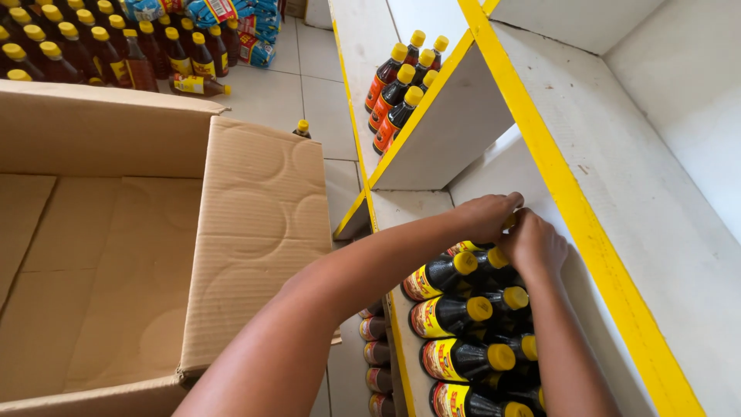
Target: Stock bottles of sauce from cardboard boxes onto grocery store shelves and organize empty boxes.
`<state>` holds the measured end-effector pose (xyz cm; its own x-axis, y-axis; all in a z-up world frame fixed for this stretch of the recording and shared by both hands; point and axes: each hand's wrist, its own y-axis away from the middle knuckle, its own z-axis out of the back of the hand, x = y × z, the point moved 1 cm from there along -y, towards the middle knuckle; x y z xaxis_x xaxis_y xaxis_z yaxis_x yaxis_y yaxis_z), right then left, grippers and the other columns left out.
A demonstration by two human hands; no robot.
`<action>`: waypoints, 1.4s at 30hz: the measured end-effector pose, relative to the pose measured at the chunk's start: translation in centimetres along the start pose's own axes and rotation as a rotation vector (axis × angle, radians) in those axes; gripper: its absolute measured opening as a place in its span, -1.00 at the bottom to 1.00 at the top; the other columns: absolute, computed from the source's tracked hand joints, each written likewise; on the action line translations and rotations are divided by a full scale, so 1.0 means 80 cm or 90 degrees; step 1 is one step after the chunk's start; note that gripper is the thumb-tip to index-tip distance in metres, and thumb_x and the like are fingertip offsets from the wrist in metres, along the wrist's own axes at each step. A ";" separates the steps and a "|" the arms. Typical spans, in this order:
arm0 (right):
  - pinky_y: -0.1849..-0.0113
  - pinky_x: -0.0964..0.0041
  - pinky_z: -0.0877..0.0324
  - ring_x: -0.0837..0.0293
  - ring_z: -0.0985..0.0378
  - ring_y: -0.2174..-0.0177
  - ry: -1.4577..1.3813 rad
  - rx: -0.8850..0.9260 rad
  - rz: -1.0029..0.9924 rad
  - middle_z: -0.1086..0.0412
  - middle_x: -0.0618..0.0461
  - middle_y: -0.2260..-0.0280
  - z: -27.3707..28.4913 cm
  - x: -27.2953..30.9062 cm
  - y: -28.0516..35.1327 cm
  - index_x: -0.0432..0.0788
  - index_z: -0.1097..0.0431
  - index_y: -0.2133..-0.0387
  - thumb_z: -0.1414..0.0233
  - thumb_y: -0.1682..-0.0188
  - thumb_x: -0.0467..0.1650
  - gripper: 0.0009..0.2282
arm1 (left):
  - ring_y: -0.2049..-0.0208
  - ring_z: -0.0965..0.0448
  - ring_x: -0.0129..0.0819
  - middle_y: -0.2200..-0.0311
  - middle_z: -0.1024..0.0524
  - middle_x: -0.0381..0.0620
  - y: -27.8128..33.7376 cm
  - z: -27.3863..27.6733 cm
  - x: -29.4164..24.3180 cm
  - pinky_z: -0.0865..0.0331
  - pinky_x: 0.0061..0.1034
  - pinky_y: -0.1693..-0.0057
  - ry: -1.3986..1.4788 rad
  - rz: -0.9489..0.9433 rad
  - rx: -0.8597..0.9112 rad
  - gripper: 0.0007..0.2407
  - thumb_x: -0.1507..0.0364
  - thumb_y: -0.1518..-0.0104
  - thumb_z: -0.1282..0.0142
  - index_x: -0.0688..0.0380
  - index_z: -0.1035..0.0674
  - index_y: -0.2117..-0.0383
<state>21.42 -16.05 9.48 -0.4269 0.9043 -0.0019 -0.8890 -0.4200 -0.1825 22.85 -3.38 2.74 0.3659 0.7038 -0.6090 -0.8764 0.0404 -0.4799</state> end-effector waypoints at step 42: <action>-0.01 0.22 -0.43 0.16 -0.61 0.06 -0.419 0.010 0.473 -0.56 -0.03 0.01 0.162 0.351 0.273 -0.10 -0.34 -0.24 -0.21 0.15 -0.29 -0.40 | 0.09 -0.61 0.07 0.14 -0.61 0.14 0.612 0.426 -0.130 -0.48 -0.14 0.01 -0.268 0.298 0.267 -0.24 -0.18 0.17 -0.26 0.27 -0.53 0.00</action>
<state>-12.11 -0.78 18.18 -0.8792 0.1901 0.4369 -0.3585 -0.8679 -0.3439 -34.53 15.41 7.09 -0.1507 0.9220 -0.3566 -0.9873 -0.1219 0.1020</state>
